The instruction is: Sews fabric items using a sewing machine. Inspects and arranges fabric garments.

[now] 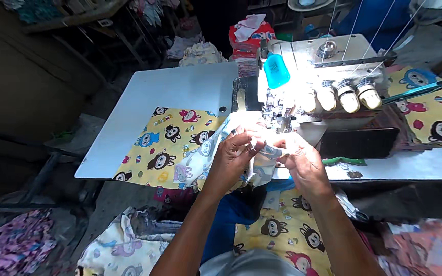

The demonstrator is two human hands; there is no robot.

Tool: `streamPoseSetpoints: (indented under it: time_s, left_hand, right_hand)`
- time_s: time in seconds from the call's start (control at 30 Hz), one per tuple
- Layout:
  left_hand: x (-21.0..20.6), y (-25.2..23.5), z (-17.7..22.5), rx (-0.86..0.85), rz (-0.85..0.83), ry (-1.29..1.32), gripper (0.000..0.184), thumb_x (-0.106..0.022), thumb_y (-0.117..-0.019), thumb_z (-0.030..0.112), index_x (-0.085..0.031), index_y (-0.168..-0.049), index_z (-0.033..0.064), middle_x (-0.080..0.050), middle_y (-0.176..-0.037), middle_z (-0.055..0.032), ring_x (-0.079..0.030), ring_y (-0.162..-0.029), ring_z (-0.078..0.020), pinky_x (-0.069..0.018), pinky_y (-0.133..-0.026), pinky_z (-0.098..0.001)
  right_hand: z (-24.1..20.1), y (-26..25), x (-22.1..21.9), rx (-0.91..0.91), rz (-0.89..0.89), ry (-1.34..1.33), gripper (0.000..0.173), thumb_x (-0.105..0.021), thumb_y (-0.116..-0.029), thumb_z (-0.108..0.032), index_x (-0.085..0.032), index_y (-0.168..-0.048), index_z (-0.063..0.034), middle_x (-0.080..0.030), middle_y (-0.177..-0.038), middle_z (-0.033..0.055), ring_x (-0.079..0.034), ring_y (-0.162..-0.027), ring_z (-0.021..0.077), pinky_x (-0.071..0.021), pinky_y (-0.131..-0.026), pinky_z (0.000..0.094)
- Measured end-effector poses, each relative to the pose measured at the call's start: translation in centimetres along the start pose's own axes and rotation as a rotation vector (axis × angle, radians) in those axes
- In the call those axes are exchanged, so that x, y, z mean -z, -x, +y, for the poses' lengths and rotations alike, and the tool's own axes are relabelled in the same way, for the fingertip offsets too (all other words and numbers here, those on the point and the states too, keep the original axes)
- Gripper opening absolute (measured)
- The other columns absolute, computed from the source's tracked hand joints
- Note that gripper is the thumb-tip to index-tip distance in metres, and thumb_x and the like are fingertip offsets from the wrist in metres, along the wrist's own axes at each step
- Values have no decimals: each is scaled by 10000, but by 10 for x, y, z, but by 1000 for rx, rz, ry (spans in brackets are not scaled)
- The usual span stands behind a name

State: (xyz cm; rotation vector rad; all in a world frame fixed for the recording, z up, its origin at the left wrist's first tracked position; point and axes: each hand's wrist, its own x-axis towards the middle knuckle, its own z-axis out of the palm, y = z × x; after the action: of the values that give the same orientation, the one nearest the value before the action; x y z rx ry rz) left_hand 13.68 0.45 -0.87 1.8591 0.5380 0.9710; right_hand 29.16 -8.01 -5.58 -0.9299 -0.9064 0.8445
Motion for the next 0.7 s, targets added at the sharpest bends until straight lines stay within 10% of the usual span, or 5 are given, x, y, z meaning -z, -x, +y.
streamPoseSetpoints:
  time_s: [0.17,0.3,0.43,0.7]
  left_hand:
    - [10,-16,6,-102,-227,34,155,-564,-1026,126,-691,-952,77,-633,-1112,59,-584,-998,54,-504,-855,-127]
    - [9,-20,4,-103,-236,75,158,-570,-1018,129,-709,-974,67,-641,-1182,33,-585,-1083,12,-498,-932,-176]
    - [1,-12,-6,110,-43,218,124,-584,-1026,98,-697,-1060,136,-682,-947,93,-616,-795,36,-527,-695,-145]
    - [-7,1,-14,254,-50,316,183,-673,-891,-63,-713,-990,86,-726,-835,87,-661,-742,35,-563,-710,-163]
  right_hand:
    - [-4,-2,-1,-78,-142,-82,142,-642,-999,-233,-746,-1088,-196,-714,-999,-110,-660,-945,-11,-556,-871,207]
    - [-9,-4,-8,36,-97,-123,212,-743,-867,5,-756,-1039,-118,-746,-970,-36,-706,-876,41,-601,-813,215]
    - [-12,-3,-8,185,80,144,210,-759,-854,25,-757,-1045,-62,-760,-933,-34,-713,-821,28,-608,-776,201]
    - [-4,-5,-8,348,187,420,132,-822,-812,-139,-726,-899,-163,-629,-1016,-62,-615,-981,-16,-540,-833,133]
